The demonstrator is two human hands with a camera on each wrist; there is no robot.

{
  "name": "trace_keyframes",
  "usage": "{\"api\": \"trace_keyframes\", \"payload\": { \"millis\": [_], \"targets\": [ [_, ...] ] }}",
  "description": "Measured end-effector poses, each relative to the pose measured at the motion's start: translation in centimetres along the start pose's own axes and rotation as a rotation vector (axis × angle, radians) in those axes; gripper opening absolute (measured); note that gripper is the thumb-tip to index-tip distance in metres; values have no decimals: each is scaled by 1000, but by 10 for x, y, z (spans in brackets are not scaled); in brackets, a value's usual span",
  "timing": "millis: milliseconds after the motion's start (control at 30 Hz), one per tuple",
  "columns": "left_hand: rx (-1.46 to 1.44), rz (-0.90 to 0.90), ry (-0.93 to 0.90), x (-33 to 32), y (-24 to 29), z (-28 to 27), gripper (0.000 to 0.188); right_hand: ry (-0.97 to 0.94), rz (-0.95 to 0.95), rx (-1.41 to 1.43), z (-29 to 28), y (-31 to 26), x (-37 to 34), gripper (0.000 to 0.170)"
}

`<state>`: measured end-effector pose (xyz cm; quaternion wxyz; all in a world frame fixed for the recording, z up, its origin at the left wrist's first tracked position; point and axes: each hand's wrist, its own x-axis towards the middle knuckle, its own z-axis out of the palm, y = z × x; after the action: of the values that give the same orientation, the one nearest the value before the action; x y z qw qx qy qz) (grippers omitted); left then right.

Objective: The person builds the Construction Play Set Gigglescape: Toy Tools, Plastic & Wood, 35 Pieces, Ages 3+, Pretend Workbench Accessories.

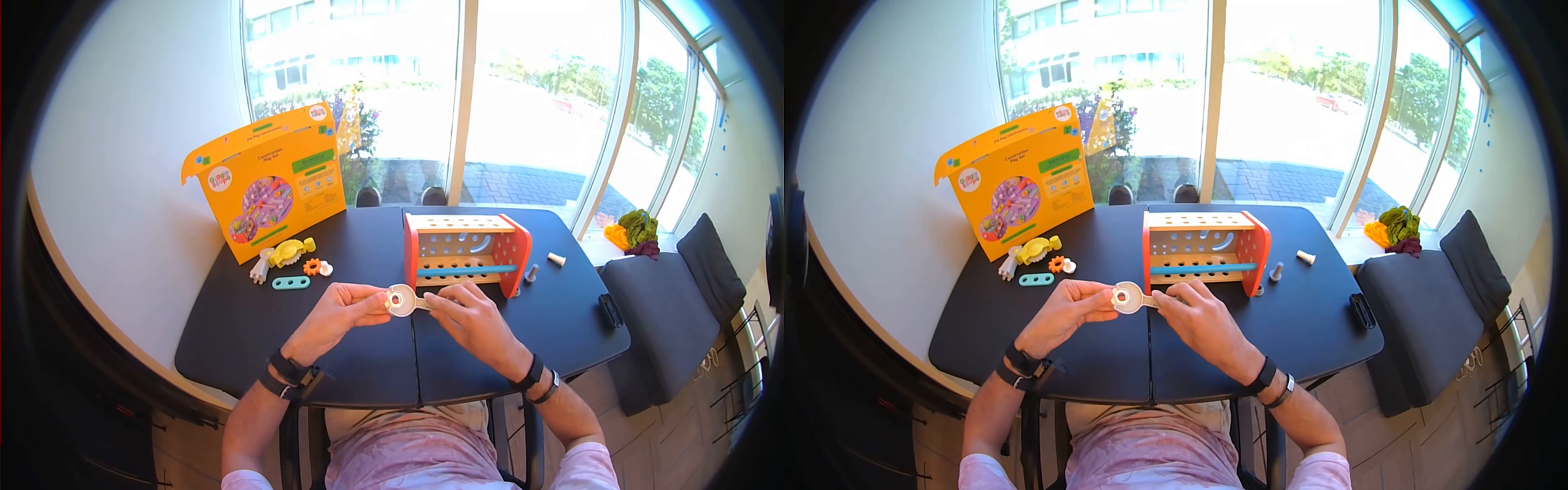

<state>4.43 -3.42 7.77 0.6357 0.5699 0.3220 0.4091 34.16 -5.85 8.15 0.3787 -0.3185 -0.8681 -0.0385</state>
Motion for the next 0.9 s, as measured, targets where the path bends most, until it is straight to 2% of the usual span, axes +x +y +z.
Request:
{"api": "trace_keyframes", "payload": {
  "millis": [100,300,400,500,600,733,833,900],
  "targets": [
    [-85,22,-4,-2,7,10,37,38,66,160,5,3,-4,34],
    [-78,62,40,2,7,17,38,-96,574,783,17,-10,-9,26],
    [-83,48,73,4,7,21,38,-205,585,945,27,0,-16,29],
    [-106,44,87,5,4,24,38,-235,729,1237,25,-4,-16,37],
    [-101,34,99,4,3,23,38,-261,795,1382,27,1,-20,39],
    [-73,23,154,2,2,16,34,-200,855,1506,23,3,-24,38],
    [131,120,230,15,-4,-19,32,-157,863,1518,20,9,-25,37],
    [550,188,360,30,-4,-58,26,-123,881,1512,17,16,-25,36]
  ]
}}
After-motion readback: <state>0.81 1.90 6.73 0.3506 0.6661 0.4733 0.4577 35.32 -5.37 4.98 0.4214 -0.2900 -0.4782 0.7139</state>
